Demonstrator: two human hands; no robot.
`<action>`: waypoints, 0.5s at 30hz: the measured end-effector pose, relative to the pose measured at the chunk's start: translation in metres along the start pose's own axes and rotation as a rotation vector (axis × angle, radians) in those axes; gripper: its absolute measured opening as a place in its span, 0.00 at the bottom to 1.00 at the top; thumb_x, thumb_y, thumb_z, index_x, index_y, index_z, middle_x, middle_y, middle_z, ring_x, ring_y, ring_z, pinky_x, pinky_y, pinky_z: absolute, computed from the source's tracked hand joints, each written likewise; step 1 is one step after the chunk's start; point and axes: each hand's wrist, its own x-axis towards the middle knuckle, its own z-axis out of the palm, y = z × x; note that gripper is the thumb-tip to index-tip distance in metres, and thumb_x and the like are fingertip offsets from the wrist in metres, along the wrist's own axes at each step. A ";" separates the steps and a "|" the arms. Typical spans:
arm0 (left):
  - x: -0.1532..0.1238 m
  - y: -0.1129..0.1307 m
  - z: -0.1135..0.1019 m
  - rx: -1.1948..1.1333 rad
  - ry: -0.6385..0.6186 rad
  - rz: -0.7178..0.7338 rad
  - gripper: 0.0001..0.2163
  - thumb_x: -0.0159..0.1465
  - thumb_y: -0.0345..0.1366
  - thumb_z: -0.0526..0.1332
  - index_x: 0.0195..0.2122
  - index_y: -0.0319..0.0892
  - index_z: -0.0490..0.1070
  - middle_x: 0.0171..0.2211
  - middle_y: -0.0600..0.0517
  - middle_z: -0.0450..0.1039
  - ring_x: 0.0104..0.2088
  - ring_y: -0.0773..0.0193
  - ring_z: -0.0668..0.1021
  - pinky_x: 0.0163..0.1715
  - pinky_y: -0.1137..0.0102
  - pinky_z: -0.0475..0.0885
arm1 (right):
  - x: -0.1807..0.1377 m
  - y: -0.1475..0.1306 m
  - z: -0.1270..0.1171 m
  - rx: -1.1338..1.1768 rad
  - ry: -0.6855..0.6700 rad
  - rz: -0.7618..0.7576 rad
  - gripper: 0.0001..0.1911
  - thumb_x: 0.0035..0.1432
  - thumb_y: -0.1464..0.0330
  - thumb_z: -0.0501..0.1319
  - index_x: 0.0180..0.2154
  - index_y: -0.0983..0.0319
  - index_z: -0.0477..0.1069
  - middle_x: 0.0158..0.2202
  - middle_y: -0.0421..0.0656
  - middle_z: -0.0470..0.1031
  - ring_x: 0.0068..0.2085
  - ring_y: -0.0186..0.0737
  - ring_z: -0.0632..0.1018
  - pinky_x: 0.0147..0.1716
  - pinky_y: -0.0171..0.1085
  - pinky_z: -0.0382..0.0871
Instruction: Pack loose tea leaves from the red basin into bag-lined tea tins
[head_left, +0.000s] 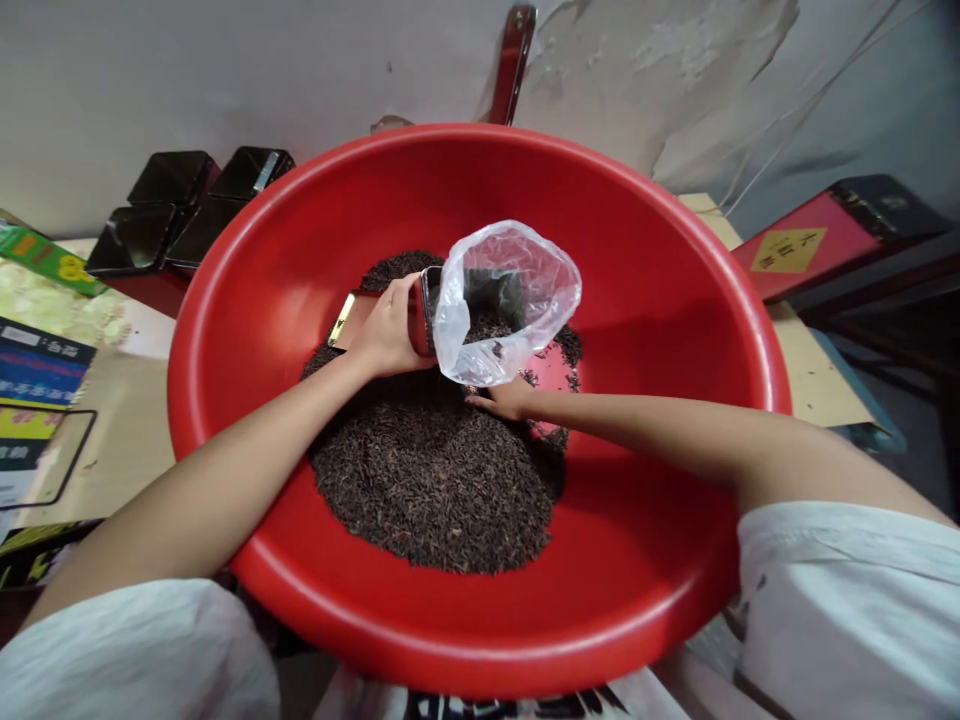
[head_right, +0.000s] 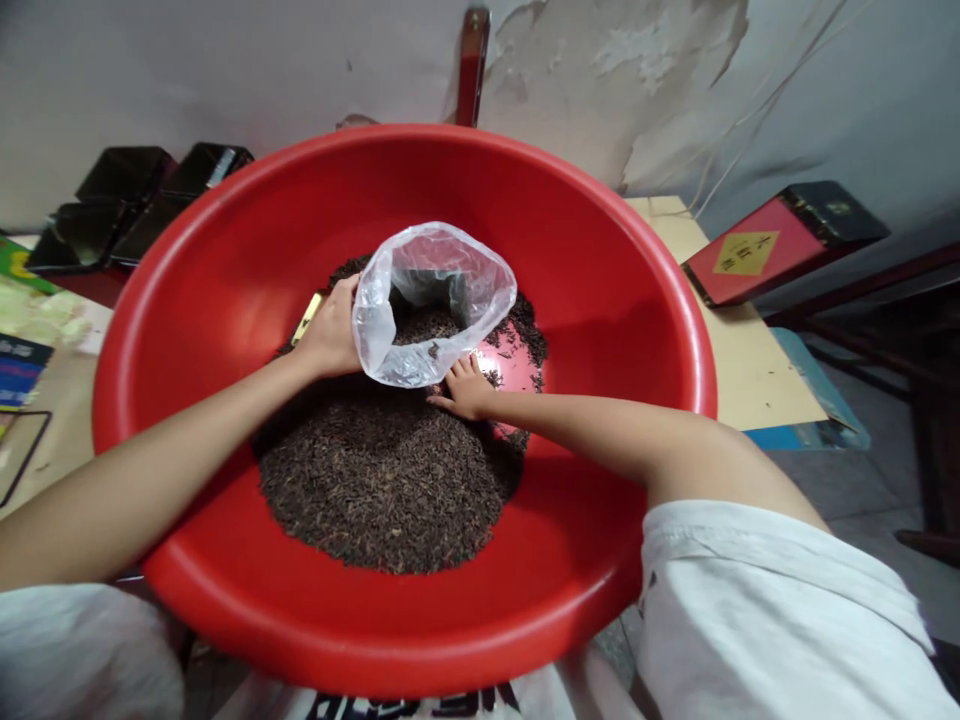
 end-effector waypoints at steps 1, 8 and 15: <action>0.000 0.002 0.000 0.024 -0.017 0.029 0.47 0.39 0.41 0.73 0.59 0.43 0.50 0.58 0.36 0.61 0.60 0.38 0.66 0.60 0.44 0.63 | -0.001 -0.002 0.004 0.036 -0.002 -0.034 0.40 0.62 0.54 0.52 0.66 0.73 0.49 0.69 0.57 0.43 0.70 0.54 0.40 0.68 0.50 0.26; -0.002 0.001 0.003 0.086 -0.031 0.159 0.48 0.41 0.39 0.72 0.60 0.36 0.48 0.58 0.34 0.60 0.59 0.39 0.66 0.60 0.47 0.63 | -0.009 -0.056 0.026 0.531 -0.078 -0.135 0.52 0.51 0.44 0.58 0.65 0.71 0.48 0.69 0.57 0.46 0.70 0.54 0.46 0.69 0.49 0.38; -0.003 0.002 -0.002 0.123 -0.052 0.104 0.47 0.43 0.42 0.70 0.62 0.39 0.47 0.59 0.36 0.61 0.60 0.41 0.67 0.60 0.49 0.64 | -0.029 -0.066 0.008 0.779 -0.256 -0.141 0.64 0.34 0.49 0.72 0.66 0.67 0.47 0.65 0.54 0.57 0.64 0.52 0.62 0.66 0.47 0.53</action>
